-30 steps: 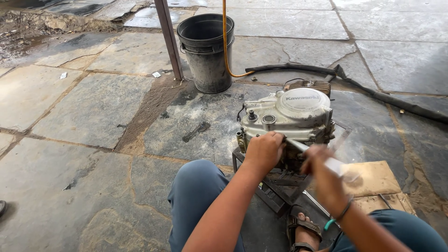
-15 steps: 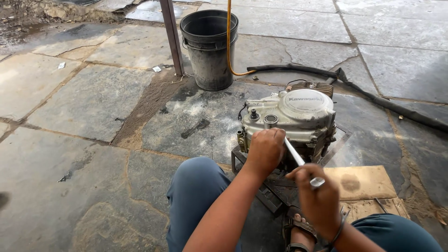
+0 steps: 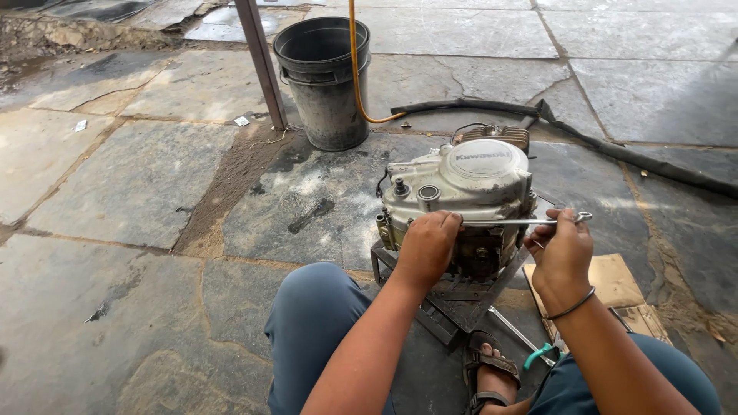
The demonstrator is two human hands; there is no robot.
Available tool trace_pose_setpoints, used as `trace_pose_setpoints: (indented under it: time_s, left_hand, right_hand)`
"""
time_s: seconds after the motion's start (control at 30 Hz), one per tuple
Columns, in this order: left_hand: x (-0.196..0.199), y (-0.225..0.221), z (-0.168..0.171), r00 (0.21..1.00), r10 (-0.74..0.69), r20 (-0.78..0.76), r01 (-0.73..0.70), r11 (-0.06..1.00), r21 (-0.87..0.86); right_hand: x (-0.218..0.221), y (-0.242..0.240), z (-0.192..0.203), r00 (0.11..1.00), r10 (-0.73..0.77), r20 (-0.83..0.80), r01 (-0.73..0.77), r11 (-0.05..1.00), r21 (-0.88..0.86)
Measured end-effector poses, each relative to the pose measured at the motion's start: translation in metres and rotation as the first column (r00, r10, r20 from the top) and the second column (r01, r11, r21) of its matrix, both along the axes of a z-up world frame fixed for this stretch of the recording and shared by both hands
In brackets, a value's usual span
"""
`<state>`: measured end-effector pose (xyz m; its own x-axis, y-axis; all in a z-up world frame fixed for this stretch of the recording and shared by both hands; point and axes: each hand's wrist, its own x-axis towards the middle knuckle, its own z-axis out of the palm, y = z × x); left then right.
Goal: The recorder is using a wrench to tighten or loosen bolts on a motorcycle engine casing while seated on the floor.
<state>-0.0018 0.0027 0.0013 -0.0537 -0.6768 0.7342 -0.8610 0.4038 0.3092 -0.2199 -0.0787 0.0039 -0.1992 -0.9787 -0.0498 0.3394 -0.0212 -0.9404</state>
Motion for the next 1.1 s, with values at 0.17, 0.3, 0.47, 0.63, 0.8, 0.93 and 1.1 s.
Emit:
trace_pose_setpoints:
  time_s: [0.17, 0.3, 0.47, 0.63, 0.8, 0.93, 1.1]
  left_hand:
    - [-0.003, -0.005, -0.001, 0.994, -0.085, -0.068, 0.085, 0.996, -0.013]
    - [-0.004, -0.007, -0.001, 0.997, -0.082, -0.011, 0.082, 0.995, -0.060]
    - [-0.001, -0.009, 0.000, 0.995, -0.101, 0.021, 0.102, 0.993, -0.067]
    - [-0.001, -0.008, 0.008, 1.000, -0.021, 0.023, 0.020, 0.999, 0.035]
    - [0.004, -0.009, 0.005, 0.983, 0.130, 0.128, -0.148, 0.979, 0.142]
    - [0.002, -0.010, -0.004, 0.992, 0.086, 0.098, -0.110, 0.953, 0.283]
    - [0.002, -0.003, 0.000, 0.994, 0.060, 0.092, -0.059, 0.998, -0.019]
  right_hand:
    - [0.001, 0.002, 0.004, 0.998, -0.002, 0.068, 0.001, 1.000, 0.009]
    - [-0.004, 0.000, 0.006, 0.995, 0.021, 0.096, -0.019, 1.000, -0.018]
    - [-0.003, -0.017, -0.011, 0.980, 0.049, 0.193, -0.070, 0.992, 0.104]
    - [-0.004, -0.026, -0.012, 0.976, 0.057, 0.211, -0.087, 0.987, 0.136]
    - [-0.004, -0.024, -0.006, 0.983, 0.071, 0.167, -0.095, 0.986, 0.138]
    - [-0.006, -0.026, -0.004, 0.993, 0.075, 0.087, -0.084, 0.991, 0.107]
    - [-0.004, -0.023, 0.003, 0.996, 0.066, 0.067, -0.072, 0.993, 0.091]
